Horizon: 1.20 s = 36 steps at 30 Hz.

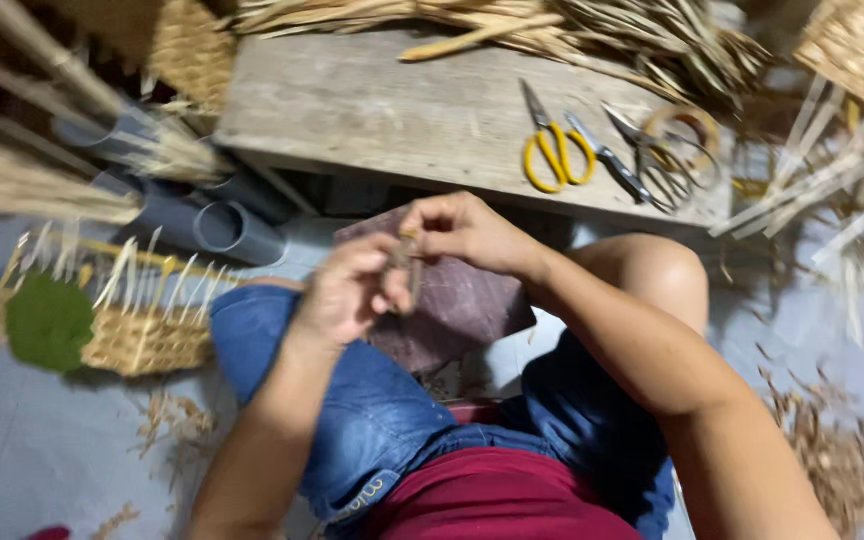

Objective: The person sits on a low stool and sorts thin bamboo sticks, aligning them into a bundle. They use scissors to trim the ends of the sticks, then gather the trimmed sticks and secure the bundle with a band, setting finished bundles on the workbench.

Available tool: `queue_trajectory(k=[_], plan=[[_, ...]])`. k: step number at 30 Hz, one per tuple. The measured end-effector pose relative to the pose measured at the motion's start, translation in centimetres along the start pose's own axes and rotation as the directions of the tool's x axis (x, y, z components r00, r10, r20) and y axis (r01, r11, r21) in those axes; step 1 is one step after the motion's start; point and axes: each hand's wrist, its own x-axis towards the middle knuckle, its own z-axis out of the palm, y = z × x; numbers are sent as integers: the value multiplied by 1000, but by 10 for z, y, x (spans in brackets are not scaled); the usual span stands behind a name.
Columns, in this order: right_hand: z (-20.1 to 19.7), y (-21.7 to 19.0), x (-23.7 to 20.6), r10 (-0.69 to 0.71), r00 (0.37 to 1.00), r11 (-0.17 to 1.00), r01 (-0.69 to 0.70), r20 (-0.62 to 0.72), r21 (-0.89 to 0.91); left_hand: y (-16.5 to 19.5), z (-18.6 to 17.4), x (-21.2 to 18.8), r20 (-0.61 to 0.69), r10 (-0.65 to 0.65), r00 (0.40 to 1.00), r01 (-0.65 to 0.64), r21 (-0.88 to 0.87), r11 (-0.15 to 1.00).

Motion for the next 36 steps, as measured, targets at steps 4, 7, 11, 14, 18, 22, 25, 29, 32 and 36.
queue_trajectory(k=[4,7,11,14,18,22,25,29,32,36], plan=[[18,5,0,71,995,993,-77,75,91,-9,6,-12,223,-288,931,258,157,953],[29,9,6,75,991,997,-78,114,22,-8,29,1,603,-327,728,405,7,914],[43,18,10,111,969,986,-135,220,97,-6,81,32,878,-367,309,495,181,850],[53,26,4,209,950,937,-262,230,231,3,121,46,906,-384,176,416,286,863],[67,42,0,276,947,908,-313,164,280,-16,175,54,863,-51,503,235,-80,969],[79,59,12,335,934,905,-355,124,234,-5,174,89,636,205,744,-175,-111,978],[93,60,13,398,911,908,-408,104,97,15,151,142,372,520,769,-603,154,783],[133,42,-4,465,866,883,-438,185,-168,46,99,204,229,811,538,-687,677,264],[153,16,-19,415,825,897,-300,384,-324,59,37,202,420,792,443,-306,901,-307],[159,-9,-31,481,798,790,-214,363,-575,49,-35,168,393,520,758,30,775,-631]])
